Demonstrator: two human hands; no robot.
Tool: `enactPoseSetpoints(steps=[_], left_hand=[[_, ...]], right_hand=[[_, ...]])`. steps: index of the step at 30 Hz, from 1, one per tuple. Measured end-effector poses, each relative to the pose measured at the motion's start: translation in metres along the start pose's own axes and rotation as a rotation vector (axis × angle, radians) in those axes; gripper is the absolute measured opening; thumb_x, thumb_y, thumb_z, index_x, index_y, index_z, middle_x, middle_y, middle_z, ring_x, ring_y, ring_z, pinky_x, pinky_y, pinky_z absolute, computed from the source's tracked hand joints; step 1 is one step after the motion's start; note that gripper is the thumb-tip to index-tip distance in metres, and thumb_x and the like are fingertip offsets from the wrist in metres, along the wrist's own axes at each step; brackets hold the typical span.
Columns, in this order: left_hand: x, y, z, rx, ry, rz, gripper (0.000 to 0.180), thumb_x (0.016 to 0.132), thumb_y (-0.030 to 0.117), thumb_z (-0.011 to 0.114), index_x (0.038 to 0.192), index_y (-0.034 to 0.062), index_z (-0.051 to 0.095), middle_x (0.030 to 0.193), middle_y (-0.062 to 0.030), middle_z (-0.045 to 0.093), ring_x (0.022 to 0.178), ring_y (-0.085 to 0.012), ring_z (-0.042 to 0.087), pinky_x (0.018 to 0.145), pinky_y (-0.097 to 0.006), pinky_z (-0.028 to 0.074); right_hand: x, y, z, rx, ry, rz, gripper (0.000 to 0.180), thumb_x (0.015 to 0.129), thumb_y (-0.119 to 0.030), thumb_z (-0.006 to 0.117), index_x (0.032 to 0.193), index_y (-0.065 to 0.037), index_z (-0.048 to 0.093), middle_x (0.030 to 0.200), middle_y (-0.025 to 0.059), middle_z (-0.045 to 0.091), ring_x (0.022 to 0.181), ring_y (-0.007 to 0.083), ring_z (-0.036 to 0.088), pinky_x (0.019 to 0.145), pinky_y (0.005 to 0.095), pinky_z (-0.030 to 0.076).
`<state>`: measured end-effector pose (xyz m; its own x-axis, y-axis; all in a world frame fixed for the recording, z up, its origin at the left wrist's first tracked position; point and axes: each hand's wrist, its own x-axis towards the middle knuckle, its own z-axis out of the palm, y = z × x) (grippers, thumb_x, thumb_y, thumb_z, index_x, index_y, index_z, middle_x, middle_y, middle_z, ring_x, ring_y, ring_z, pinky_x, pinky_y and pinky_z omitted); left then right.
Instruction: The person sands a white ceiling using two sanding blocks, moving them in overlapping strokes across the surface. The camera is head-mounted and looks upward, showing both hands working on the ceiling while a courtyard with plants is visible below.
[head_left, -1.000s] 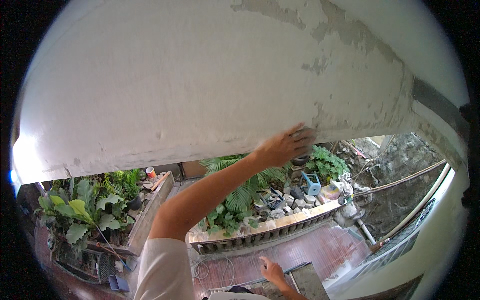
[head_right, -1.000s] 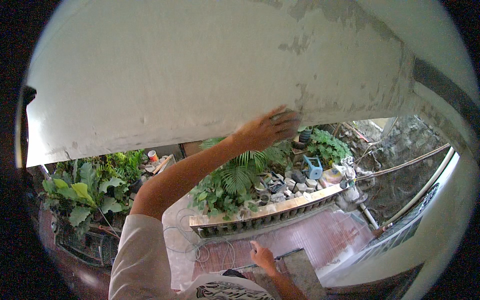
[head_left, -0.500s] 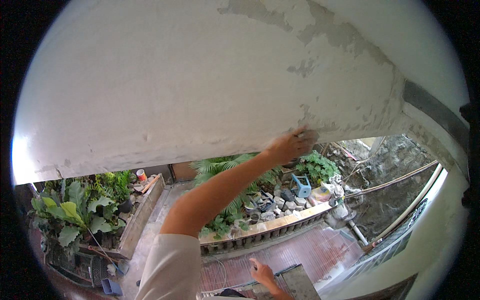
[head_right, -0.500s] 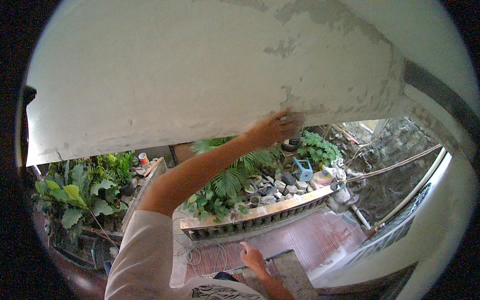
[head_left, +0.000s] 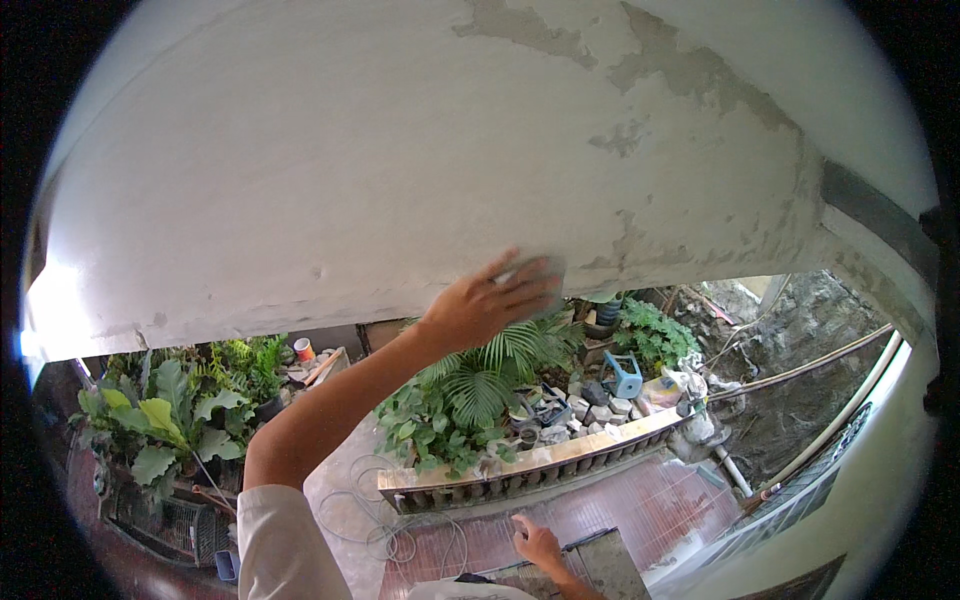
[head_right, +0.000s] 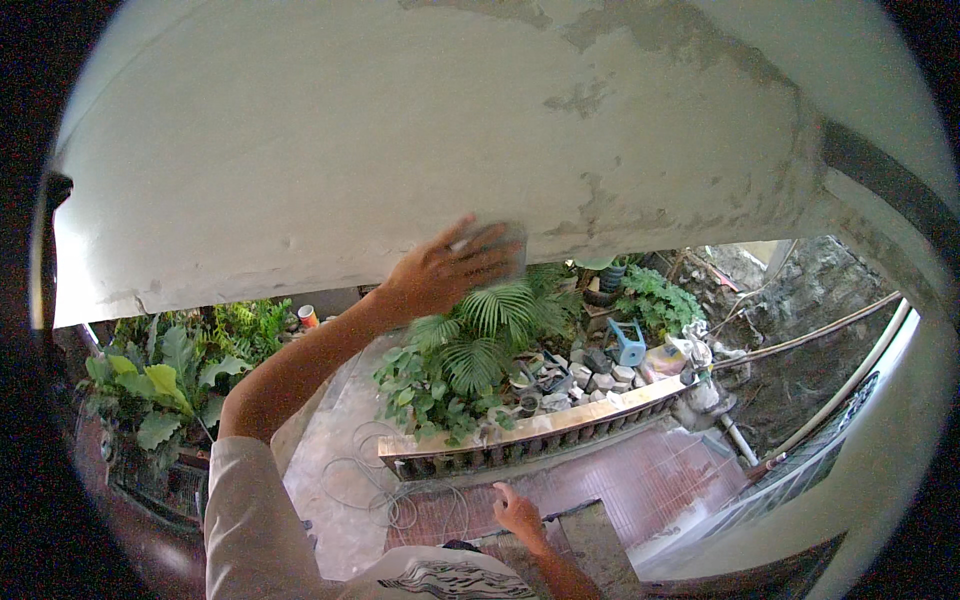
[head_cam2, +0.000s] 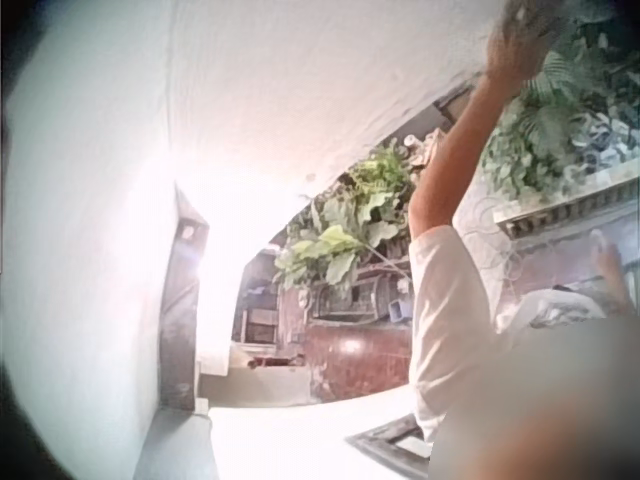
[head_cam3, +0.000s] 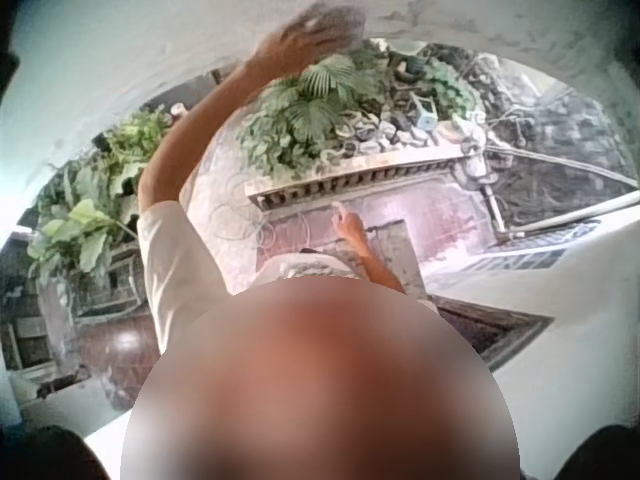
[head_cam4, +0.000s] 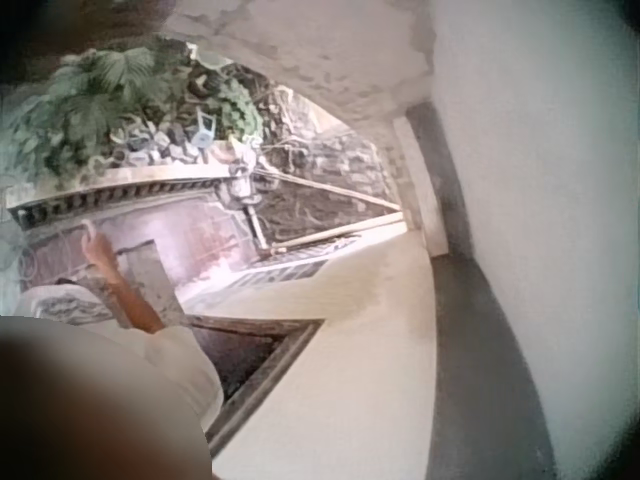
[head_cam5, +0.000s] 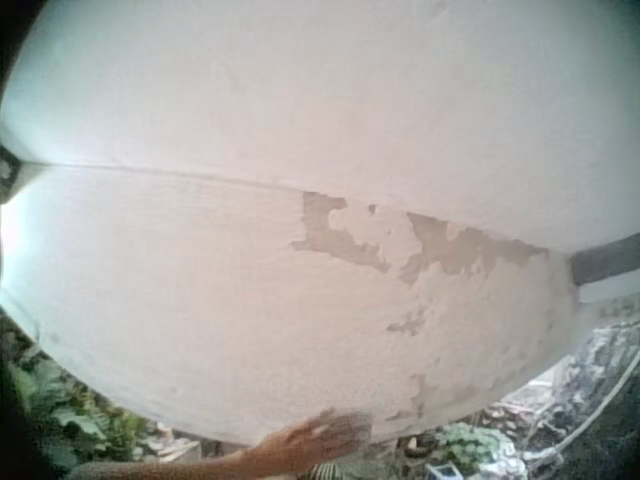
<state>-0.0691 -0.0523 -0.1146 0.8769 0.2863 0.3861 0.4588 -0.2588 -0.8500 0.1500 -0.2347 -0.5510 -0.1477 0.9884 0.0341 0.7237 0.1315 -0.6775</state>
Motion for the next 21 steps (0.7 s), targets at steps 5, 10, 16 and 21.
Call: enactPoseSetpoints(steps=[5, 10, 16, 21], left_hand=[[-0.064, 0.097, 0.012, -0.307, -0.128, -0.013, 0.062, 0.091, 0.029, 0.052, 0.150, 0.0170, 0.037, 0.152, -0.0049, 0.043, 0.145, -0.0228, 0.031, 0.124, -0.049, 0.006], [-0.170, 0.262, 0.029, -1.462, -0.303, -1.195, 0.034, 0.094, 0.021, 0.056, 0.124, 0.0066, 0.064, 0.108, -0.0160, 0.071, 0.087, -0.0381, 0.068, 0.082, -0.043, 0.055], [-0.244, 0.369, -0.017, -2.105, -0.136, -1.827, 0.053, 0.093, 0.048, 0.059, 0.117, 0.0017, 0.067, 0.088, -0.0027, 0.068, 0.070, -0.0156, 0.060, 0.065, -0.036, 0.048], [-0.250, 0.341, -0.052, -2.635, -0.052, -2.087, 0.065, 0.089, 0.050, 0.067, 0.133, 0.0037, 0.055, 0.097, -0.0025, 0.062, 0.079, -0.0130, 0.055, 0.069, -0.031, 0.044]], right_hand=[[0.017, 0.004, 0.002, 0.578, 0.110, 0.283, 0.048, 0.089, -0.031, 0.056, 0.132, -0.012, 0.052, 0.084, 0.0135, 0.072, 0.050, 0.0273, 0.061, 0.051, 0.0391, 0.050], [0.039, -0.018, 0.013, 1.314, -0.140, 0.595, 0.039, 0.097, -0.029, 0.049, 0.122, 0.001, 0.055, 0.080, 0.0109, 0.067, 0.048, 0.0179, 0.057, 0.042, 0.0311, 0.044], [0.042, -0.083, 0.045, 1.224, -0.319, 0.211, 0.048, 0.100, -0.034, 0.054, 0.130, 0.003, 0.049, 0.084, 0.0092, 0.066, 0.078, 0.0186, 0.066, 0.079, 0.0357, 0.052], [0.048, -0.120, 0.063, 0.137, 0.032, -0.529, 0.064, 0.100, -0.033, 0.056, 0.147, 0.003, 0.030, 0.110, 0.0076, 0.069, 0.114, 0.0191, 0.059, 0.104, 0.0405, 0.038]])
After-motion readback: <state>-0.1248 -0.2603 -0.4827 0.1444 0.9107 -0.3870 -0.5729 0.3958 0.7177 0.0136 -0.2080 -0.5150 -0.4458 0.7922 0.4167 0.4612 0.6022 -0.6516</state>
